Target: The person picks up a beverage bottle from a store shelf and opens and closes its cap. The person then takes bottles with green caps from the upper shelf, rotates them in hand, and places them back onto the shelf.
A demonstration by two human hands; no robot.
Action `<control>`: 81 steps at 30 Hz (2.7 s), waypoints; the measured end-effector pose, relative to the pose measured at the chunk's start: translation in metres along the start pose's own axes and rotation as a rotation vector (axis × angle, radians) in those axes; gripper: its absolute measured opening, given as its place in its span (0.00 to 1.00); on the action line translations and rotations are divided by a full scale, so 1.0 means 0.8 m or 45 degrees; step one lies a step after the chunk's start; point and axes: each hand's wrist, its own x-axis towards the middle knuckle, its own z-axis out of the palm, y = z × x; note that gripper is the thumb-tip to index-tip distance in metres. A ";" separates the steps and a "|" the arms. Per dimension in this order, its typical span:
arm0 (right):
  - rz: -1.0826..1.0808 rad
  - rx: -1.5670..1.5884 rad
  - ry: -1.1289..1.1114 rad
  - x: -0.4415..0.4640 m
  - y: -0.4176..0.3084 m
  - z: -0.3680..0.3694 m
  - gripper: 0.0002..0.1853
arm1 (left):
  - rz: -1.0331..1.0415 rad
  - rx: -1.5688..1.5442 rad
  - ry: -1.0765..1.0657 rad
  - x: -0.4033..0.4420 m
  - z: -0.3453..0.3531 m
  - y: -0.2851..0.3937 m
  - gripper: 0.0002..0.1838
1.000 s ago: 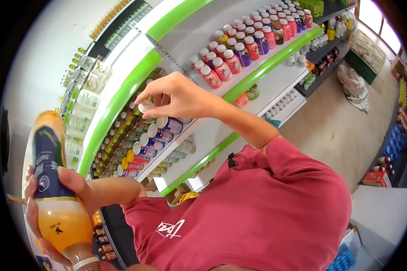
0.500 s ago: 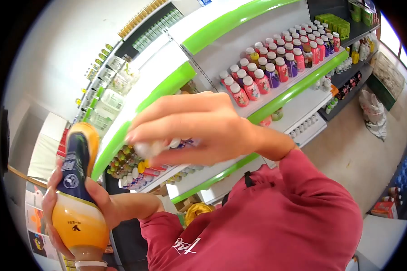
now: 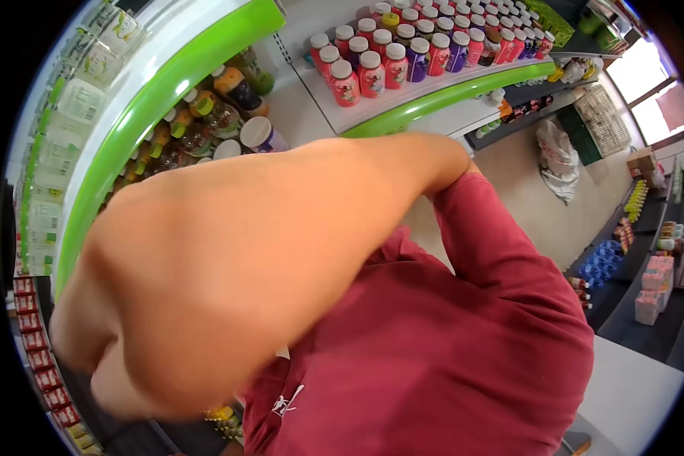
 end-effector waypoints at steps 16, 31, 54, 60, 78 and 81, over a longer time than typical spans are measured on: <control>0.796 -0.186 -0.051 -0.044 0.171 0.127 0.24 | -1.039 -0.432 -0.322 -0.086 0.124 -0.048 0.35; 0.891 0.045 0.029 -0.106 0.172 0.084 0.28 | -1.209 -0.162 -0.181 -0.068 0.195 -0.010 0.30; 0.289 -0.907 -0.200 -0.142 0.211 0.016 0.19 | -1.151 -0.641 -0.517 -0.008 0.248 -0.019 0.34; 1.183 -0.897 0.003 -0.147 0.200 -0.010 0.29 | -0.819 -0.305 -0.111 0.010 0.320 -0.015 0.32; 1.087 -0.876 1.012 -0.136 0.413 0.029 0.19 | -0.541 0.203 0.127 0.038 0.509 -0.246 0.20; 1.089 -0.820 0.947 -0.133 0.445 0.023 0.19 | -0.832 -0.997 0.438 0.045 0.499 -0.224 0.25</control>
